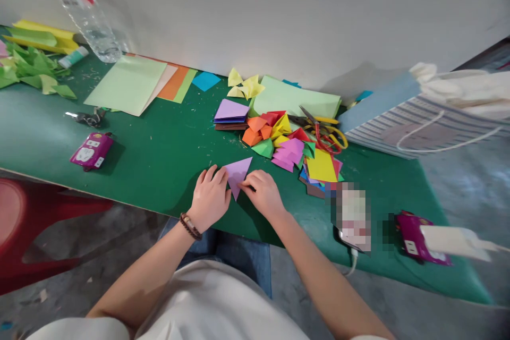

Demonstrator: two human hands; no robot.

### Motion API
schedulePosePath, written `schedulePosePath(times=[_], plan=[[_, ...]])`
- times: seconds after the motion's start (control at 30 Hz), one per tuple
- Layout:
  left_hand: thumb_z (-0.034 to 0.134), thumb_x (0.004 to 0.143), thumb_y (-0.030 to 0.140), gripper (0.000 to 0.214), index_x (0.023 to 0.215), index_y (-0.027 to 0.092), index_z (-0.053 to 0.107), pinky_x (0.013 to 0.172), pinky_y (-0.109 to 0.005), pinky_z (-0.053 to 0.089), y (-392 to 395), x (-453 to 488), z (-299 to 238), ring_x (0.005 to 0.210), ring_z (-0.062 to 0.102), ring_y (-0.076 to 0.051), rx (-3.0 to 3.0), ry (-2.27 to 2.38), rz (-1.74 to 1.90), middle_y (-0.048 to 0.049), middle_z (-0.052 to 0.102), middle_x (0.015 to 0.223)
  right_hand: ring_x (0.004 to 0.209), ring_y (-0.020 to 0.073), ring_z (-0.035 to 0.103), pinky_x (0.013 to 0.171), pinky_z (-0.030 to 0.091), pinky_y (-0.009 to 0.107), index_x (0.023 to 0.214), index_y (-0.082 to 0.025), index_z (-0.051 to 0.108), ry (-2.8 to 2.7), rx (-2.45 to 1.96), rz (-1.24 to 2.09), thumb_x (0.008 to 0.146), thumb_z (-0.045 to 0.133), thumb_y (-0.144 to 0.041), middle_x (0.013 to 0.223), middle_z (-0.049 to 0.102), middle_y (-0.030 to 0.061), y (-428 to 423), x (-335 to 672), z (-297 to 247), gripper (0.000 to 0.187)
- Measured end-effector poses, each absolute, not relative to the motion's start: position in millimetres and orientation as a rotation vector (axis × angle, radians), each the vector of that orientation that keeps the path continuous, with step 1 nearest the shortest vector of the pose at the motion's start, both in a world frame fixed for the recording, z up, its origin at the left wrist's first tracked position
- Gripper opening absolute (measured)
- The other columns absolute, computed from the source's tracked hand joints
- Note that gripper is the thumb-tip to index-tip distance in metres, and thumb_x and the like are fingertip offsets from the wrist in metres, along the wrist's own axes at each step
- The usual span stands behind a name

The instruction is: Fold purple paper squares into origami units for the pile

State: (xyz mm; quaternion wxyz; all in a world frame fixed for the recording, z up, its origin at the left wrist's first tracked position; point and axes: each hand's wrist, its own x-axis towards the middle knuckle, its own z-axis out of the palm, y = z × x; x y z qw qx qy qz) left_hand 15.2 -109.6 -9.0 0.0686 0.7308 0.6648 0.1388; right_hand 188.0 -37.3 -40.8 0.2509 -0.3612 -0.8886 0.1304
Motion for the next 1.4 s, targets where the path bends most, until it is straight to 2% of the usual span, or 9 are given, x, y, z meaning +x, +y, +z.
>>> schedulePosePath(times=[0.27,0.37,0.63,0.87,0.93,1.03,1.17,1.3,1.4], plan=[[0.052,0.088,0.023,0.036,0.123,0.016,0.055,0.108,-0.047,0.036,-109.4,13.4,-10.6,0.130,0.042,-0.029,2.212,1.984,0.500,-0.0092,0.055,0.134,0.078,0.0191,0.054,0.072,0.040,0.033,0.073,-0.021,0.064,-2.463,-0.926,0.522,0.087,0.063,-0.028,0.076,0.064,0.0029,-75.3,192.7,-34.6,0.016],[0.061,0.084,0.030,0.034,0.114,0.015,0.056,0.104,-0.048,0.039,-105.9,14.0,-14.0,0.128,0.044,-0.031,2.178,2.010,0.592,-0.0133,0.053,0.133,0.081,0.0196,0.057,0.076,0.046,0.035,0.089,-0.022,0.066,-2.320,-1.070,0.636,0.085,0.065,-0.027,0.089,0.066,0.0046,-76.6,196.4,-32.1,0.007],[0.059,0.077,0.010,0.032,0.107,0.019,0.050,0.097,-0.045,0.046,-105.1,29.5,-11.5,0.110,0.054,-0.025,2.145,1.801,0.961,-0.0089,0.060,0.112,0.081,0.0172,0.063,0.078,0.055,0.036,0.136,-0.026,0.044,-2.092,-1.171,0.754,0.082,0.054,-0.014,0.137,0.050,0.0104,-62.7,187.9,-21.3,0.057],[0.057,0.087,0.021,0.027,0.113,0.021,0.048,0.094,-0.041,0.049,-124.7,32.1,3.4,0.104,0.060,-0.021,2.073,1.633,1.212,-0.0068,0.064,0.107,0.087,0.0183,0.065,0.078,0.053,0.034,0.079,-0.023,0.063,-2.030,-0.976,0.817,0.084,0.054,-0.015,0.090,0.070,0.0034,-62.0,193.4,-18.3,0.013],[0.063,0.084,0.025,0.042,0.122,0.021,0.045,0.093,-0.041,0.050,-130.0,26.1,1.6,0.109,0.058,-0.023,2.056,1.638,1.147,-0.0092,0.062,0.116,0.084,0.0177,0.065,0.073,0.053,0.033,0.083,-0.023,0.064,-2.052,-1.002,0.853,0.082,0.056,-0.014,0.097,0.070,0.0045,-62.6,197.5,-18.3,0.012],[0.073,0.077,0.031,0.072,0.136,0.020,0.034,0.100,-0.047,0.046,-139.7,15.7,-6.7,0.123,0.050,-0.029,2.049,1.690,1.023,-0.0142,0.052,0.132,0.076,0.0146,0.064,0.069,0.054,0.032,0.113,-0.026,0.061,-2.150,-1.021,0.940,0.081,0.053,-0.012,0.123,0.061,0.0071,-63.2,198.2,-15.3,0.036],[0.063,0.083,0.022,0.064,0.139,0.022,0.031,0.102,-0.047,0.046,-151.9,10.4,-18.1,0.124,0.050,-0.026,1.930,1.781,1.062,-0.0139,0.050,0.133,0.097,0.0171,0.063,0.087,0.052,0.036,0.135,-0.030,0.047,-2.342,-0.925,0.989,0.078,0.043,-0.004,0.136,0.053,0.0064,-62.0,185.3,-10.6,0.063],[0.051,0.086,0.012,0.054,0.137,0.021,0.034,0.100,-0.043,0.049,-155.9,15.0,-19.2,0.125,0.051,-0.023,1.855,1.755,1.168,-0.0136,0.052,0.131,0.099,0.0177,0.060,0.084,0.051,0.034,0.130,-0.026,0.050,-2.354,-0.911,0.992,0.074,0.042,0.000,0.117,0.060,0.0067,-60.9,173.7,-9.7,0.062],[0.049,0.086,0.011,0.054,0.137,0.018,0.034,0.099,-0.041,0.049,-155.4,16.4,-15.2,0.125,0.051,-0.023,1.898,1.703,1.116,-0.0149,0.053,0.131,0.087,0.0172,0.059,0.075,0.051,0.031,0.107,-0.024,0.062,-2.240,-0.939,0.945,0.072,0.047,-0.002,0.098,0.058,0.0050,-59.7,181.6,-9.7,0.043]])
